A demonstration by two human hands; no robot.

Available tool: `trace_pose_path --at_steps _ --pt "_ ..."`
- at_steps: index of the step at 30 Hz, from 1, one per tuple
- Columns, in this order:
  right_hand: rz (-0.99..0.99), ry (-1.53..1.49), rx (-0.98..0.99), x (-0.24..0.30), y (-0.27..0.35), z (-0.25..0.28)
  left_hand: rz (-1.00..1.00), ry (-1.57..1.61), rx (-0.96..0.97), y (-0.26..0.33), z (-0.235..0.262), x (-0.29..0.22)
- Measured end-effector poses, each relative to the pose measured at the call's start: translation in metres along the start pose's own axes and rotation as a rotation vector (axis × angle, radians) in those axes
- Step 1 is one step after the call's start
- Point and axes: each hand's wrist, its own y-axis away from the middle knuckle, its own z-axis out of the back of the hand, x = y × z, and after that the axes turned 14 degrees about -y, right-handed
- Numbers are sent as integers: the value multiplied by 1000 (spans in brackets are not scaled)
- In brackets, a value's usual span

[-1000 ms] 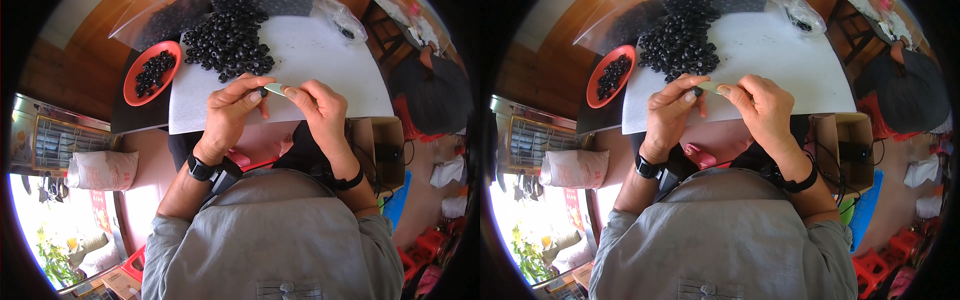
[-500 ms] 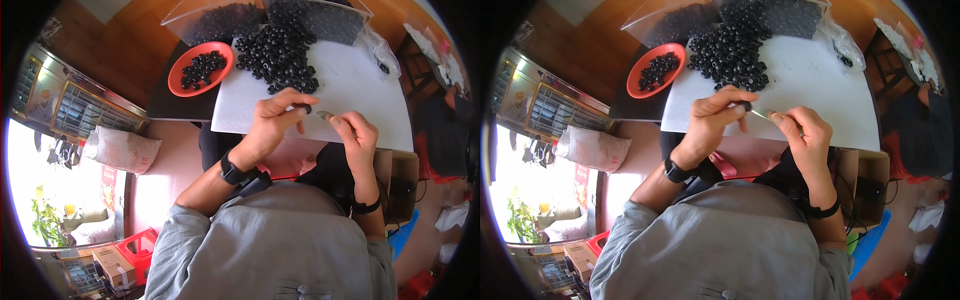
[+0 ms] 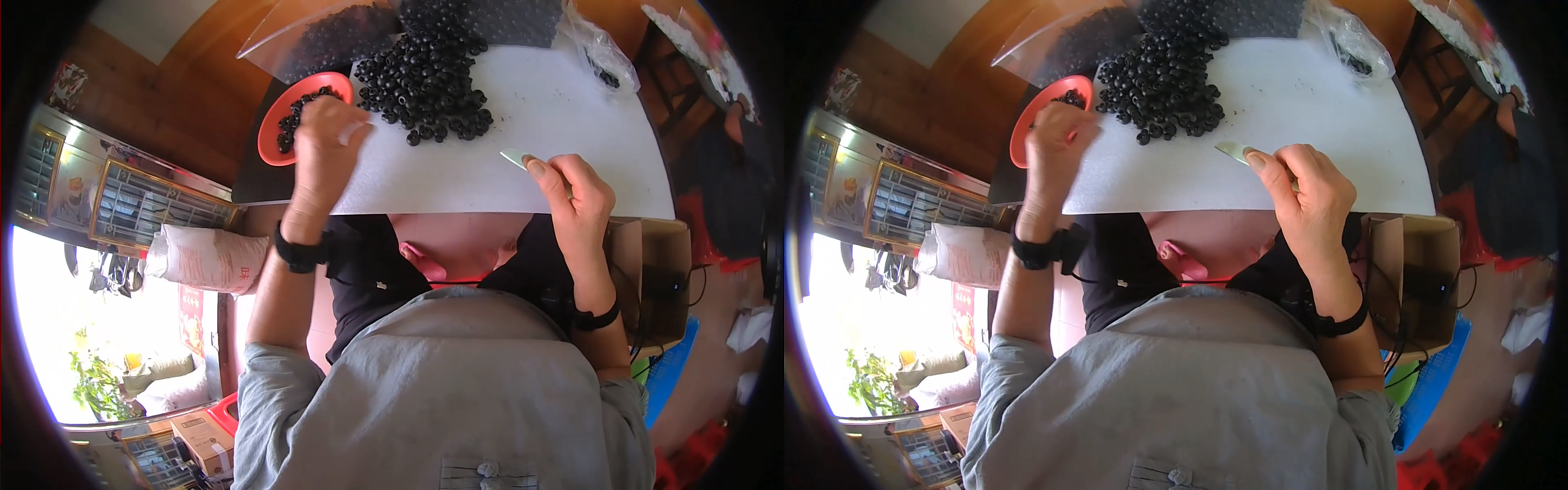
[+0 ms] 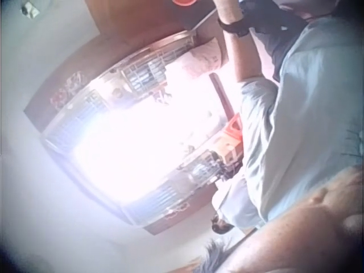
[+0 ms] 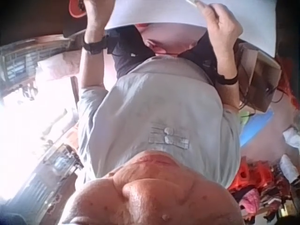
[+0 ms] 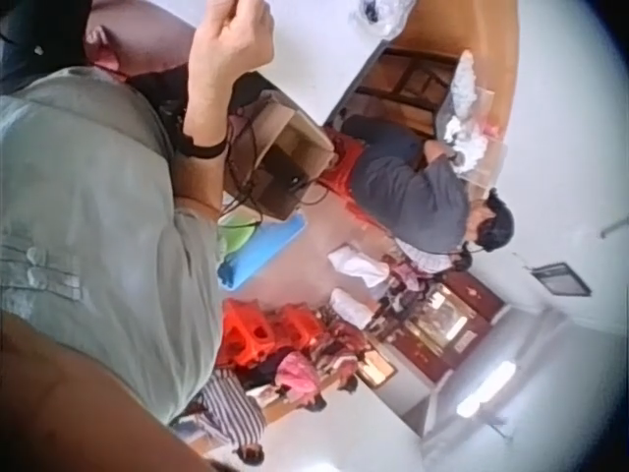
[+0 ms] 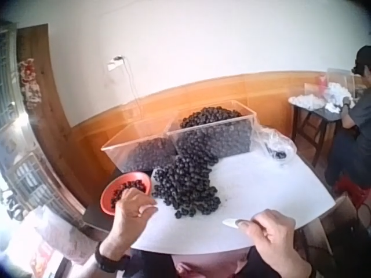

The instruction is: Cleaning and trimming small black shoe components using a small blade.

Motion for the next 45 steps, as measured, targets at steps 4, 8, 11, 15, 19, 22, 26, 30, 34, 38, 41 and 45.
trace_pose_path --at_steps 4,8,11,15,19,22,26,30,34,38,41,45 --pt "30 25 3 -2 1 0 90 45 162 7 -21 -53" --pt "81 73 20 -3 1 2 93 -3 161 5 -31 -53" --pt "95 65 1 -2 2 0 -16 98 202 7 -22 -39" --pt "111 110 22 -2 4 2 69 235 146 14 -9 -41" --pt "102 110 29 0 3 1 272 187 90 20 -13 -49" --pt "89 116 29 1 4 1 224 69 119 18 -22 -49" --pt "49 116 39 0 4 2 173 26 44 25 -32 -47" --pt "0 158 59 1 2 6 44 -75 -90 26 -43 -35" --pt "-162 71 114 1 -8 11 79 -118 -59 25 -38 -41" --pt "-162 50 125 -1 -5 15 37 -169 -23 21 -44 -40" --pt "-163 75 137 1 -4 13 -22 -243 -24 22 -52 -32" --pt "-265 56 152 1 -2 13 -94 -276 5 28 -58 -23"
